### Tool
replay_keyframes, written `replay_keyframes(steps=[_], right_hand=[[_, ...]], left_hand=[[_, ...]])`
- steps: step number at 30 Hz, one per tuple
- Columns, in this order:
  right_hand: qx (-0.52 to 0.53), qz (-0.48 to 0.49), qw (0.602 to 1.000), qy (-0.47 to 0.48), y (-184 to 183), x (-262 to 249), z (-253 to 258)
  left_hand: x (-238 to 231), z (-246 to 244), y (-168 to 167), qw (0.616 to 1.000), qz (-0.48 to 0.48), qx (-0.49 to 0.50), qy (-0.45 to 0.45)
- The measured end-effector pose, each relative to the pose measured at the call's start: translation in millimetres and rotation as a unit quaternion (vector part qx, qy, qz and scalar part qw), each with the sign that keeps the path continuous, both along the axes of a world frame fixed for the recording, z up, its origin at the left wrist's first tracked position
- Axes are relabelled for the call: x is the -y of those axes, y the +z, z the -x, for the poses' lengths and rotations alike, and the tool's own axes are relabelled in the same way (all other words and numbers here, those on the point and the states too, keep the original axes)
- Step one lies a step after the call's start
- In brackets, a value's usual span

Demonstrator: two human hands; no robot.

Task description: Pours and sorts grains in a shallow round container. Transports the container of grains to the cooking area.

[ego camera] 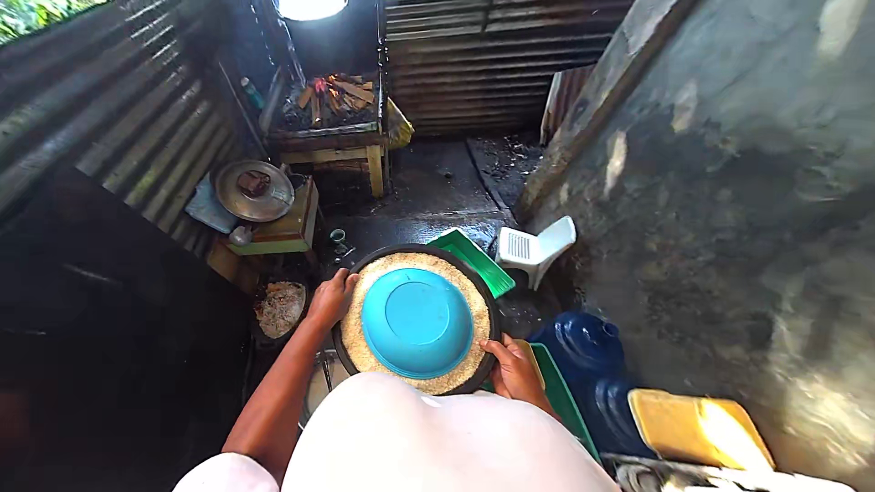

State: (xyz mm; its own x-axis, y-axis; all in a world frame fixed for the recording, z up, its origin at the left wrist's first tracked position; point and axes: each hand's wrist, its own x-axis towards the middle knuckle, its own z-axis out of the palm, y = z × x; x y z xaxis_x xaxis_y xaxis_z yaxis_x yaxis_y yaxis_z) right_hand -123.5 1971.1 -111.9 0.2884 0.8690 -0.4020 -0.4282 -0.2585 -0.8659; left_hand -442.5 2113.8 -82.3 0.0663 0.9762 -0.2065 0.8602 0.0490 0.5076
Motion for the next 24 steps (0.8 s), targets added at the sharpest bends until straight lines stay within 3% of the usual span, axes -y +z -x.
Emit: replay_keyframes(steps=[7,14,16,19,20,22,24], right_hand=[[0.020,0.086,0.996,-0.009,10.9,-122.2,-40.8],[0.074,0.054,0.991,0.100,-13.8,-245.4,-40.9],[0.094,0.085,0.984,0.128,8.8,-289.2,-25.3],[0.145,0.180,0.957,0.174,77.8,-364.1,13.3],[0.138,0.181,0.961,0.156,73.2,-389.3,24.4],[0.107,0.088,0.986,0.095,15.9,-434.0,41.4],[0.052,0.067,0.989,0.117,-8.6,-477.9,58.2]], left_hand=[[-102.3,-37.6,-6.2,0.998,0.062,0.014,0.027],[-189.0,-18.4,-26.6,0.990,0.108,0.013,0.094],[-220.8,-4.5,-28.2,0.987,0.116,0.023,0.110],[-278.3,25.5,-34.5,0.988,0.094,0.030,0.118],[-299.2,36.5,-34.3,0.989,0.083,0.029,0.122],[-338.8,59.4,-32.8,0.989,0.063,0.028,0.131],[-374.1,83.2,-28.1,0.989,0.051,0.028,0.138]])
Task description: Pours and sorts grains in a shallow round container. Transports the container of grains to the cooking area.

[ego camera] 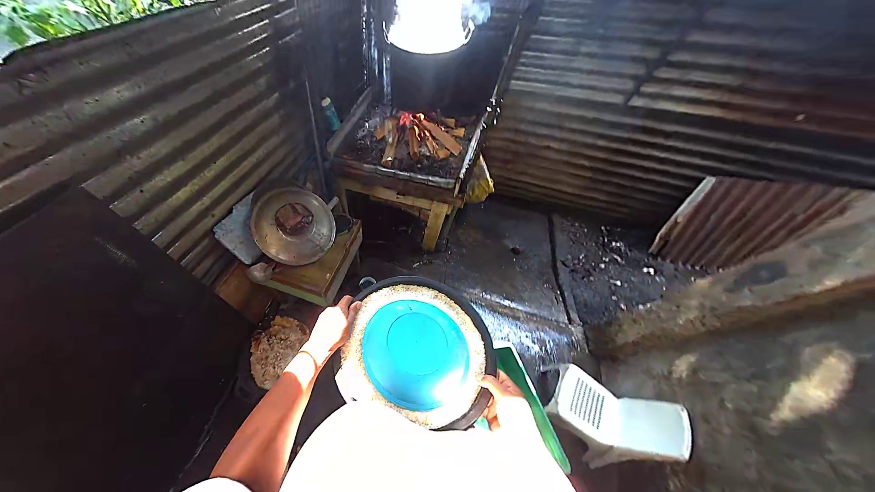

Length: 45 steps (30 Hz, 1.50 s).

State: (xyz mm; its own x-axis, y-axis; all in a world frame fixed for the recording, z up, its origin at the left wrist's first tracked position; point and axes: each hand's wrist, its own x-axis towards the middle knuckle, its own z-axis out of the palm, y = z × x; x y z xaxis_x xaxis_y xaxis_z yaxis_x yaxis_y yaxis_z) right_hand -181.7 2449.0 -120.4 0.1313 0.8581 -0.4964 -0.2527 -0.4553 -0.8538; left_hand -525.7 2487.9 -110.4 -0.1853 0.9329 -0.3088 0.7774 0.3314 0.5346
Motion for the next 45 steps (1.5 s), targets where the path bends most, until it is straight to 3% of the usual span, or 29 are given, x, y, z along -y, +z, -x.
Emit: replay_keyframes(steps=[7,17,27,36,45], right_hand=[[-0.050,0.021,0.996,0.070,-7.6,-119.7,53.6],[-0.051,0.046,0.977,0.203,-32.3,-298.4,119.3],[-0.015,0.070,0.944,0.323,-27.0,-498.9,194.8],[0.042,0.076,0.930,0.357,-74.8,-578.2,248.2],[0.105,0.122,0.919,0.360,-97.9,-590.4,296.3]], left_hand=[[-83.4,59.8,2.7,0.998,0.025,0.009,0.062],[-161.5,110.7,-17.2,0.976,0.041,0.009,0.214],[-281.5,147.4,-34.8,0.940,0.074,0.031,0.332],[-340.2,180.8,-92.5,0.916,0.109,0.079,0.377],[-345.7,230.3,-120.9,0.904,0.146,0.138,0.376]])
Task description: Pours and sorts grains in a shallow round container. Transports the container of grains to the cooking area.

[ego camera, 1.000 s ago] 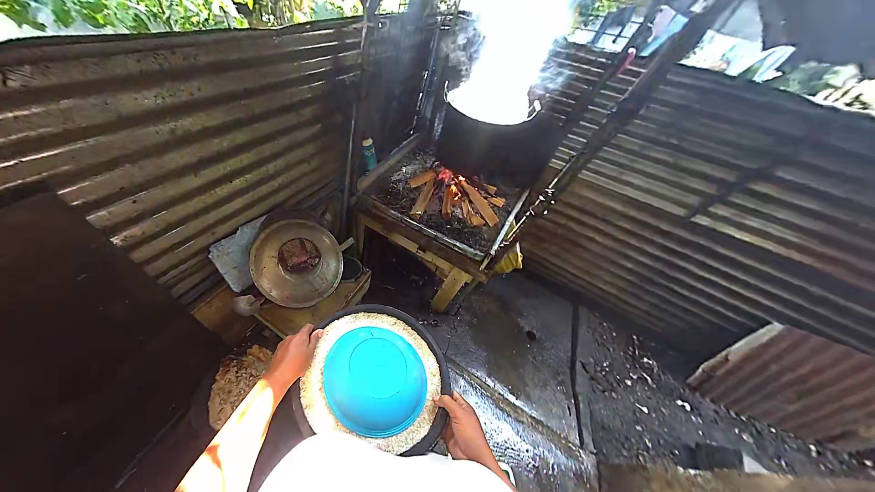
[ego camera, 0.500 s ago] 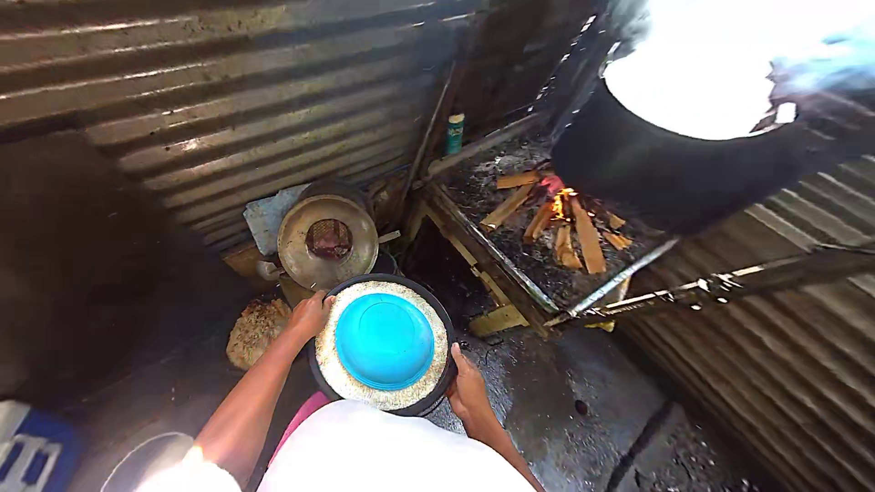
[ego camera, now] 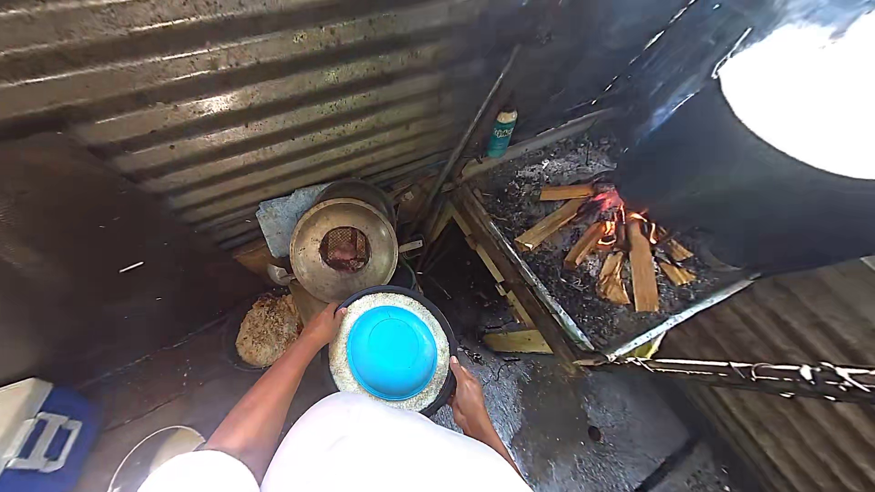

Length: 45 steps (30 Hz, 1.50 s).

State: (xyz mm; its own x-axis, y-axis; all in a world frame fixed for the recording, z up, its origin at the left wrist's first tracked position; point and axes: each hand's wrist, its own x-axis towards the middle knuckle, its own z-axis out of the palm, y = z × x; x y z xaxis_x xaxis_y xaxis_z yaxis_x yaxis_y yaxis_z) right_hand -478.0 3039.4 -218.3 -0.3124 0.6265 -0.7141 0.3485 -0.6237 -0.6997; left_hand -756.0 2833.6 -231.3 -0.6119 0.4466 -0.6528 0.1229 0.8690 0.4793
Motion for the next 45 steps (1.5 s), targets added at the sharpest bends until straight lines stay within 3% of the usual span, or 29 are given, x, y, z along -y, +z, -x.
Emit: replay_keyframes(steps=[15,22,34,42,45], right_hand=[[0.031,-0.024,0.999,0.032,-40.0,-2.0,108.4],[0.024,-0.087,0.996,-0.017,-44.3,-10.3,159.2],[0.075,-0.138,0.978,0.141,-67.8,-50.4,226.4],[0.046,-0.138,0.977,0.154,-73.2,-61.0,230.3],[0.101,-0.231,0.927,0.276,-71.1,-74.6,229.8]], left_hand=[[20.4,89.3,-32.6,0.998,-0.007,0.050,0.046],[27.0,107.5,-35.3,0.997,-0.013,0.047,0.063],[45.5,112.4,-36.4,0.987,-0.025,0.049,0.148],[42.5,111.4,-34.3,0.986,-0.014,0.064,0.151],[47.9,114.6,-42.3,0.988,-0.022,0.059,0.142]])
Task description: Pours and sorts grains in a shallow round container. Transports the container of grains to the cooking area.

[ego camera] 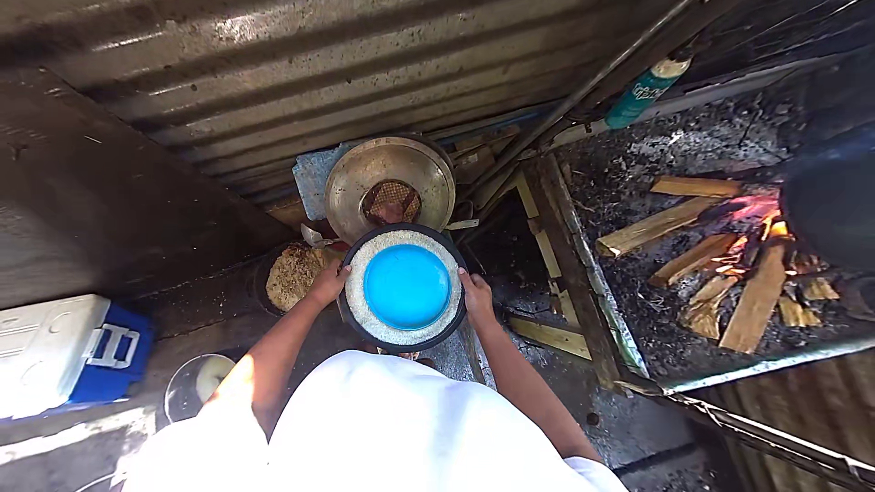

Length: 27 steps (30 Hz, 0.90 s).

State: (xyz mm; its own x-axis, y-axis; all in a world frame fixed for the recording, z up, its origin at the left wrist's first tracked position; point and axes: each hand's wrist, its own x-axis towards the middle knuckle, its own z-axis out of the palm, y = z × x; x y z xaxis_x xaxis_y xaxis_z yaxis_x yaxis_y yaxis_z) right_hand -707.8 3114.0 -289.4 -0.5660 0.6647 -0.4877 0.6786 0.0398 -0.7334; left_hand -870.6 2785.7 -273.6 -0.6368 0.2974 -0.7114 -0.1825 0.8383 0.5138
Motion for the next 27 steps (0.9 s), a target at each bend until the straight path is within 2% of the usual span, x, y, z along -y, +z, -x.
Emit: replay_keyframes(steps=[2,5,7,11,12,15,18,20,27], right_hand=[[0.060,-0.119,0.982,0.133,21.5,-7.7,3.9],[0.030,-0.252,0.927,0.277,52.2,-1.8,6.5],[0.014,-0.267,0.897,0.352,66.3,11.0,2.1],[-0.007,-0.248,0.851,0.463,74.4,29.9,-13.0],[-0.011,-0.244,0.842,0.481,73.9,28.7,-17.6],[-0.013,-0.226,0.831,0.509,73.7,18.6,-32.3],[-0.029,-0.220,0.833,0.507,76.9,2.5,-47.6],[-0.032,-0.215,0.842,0.493,83.3,-9.8,-56.9],[-0.028,-0.186,0.891,0.413,98.9,-50.2,-107.2]], left_hand=[[3.6,-3.0,0.4,0.999,0.007,-0.037,0.010],[5.9,-14.6,17.6,0.988,-0.004,-0.157,0.011],[5.3,-27.8,28.5,0.974,-0.029,-0.226,-0.010],[-14.2,-67.4,45.2,0.965,-0.038,-0.247,-0.082],[-23.0,-81.8,48.8,0.953,-0.037,-0.277,-0.116],[-43.1,-120.8,40.8,0.872,-0.057,-0.416,-0.252],[-60.6,-134.6,28.8,0.808,-0.056,-0.479,-0.337],[-71.8,-132.6,27.6,0.789,-0.053,-0.488,-0.369],[-85.3,-131.0,30.5,0.760,-0.010,-0.479,-0.439]])
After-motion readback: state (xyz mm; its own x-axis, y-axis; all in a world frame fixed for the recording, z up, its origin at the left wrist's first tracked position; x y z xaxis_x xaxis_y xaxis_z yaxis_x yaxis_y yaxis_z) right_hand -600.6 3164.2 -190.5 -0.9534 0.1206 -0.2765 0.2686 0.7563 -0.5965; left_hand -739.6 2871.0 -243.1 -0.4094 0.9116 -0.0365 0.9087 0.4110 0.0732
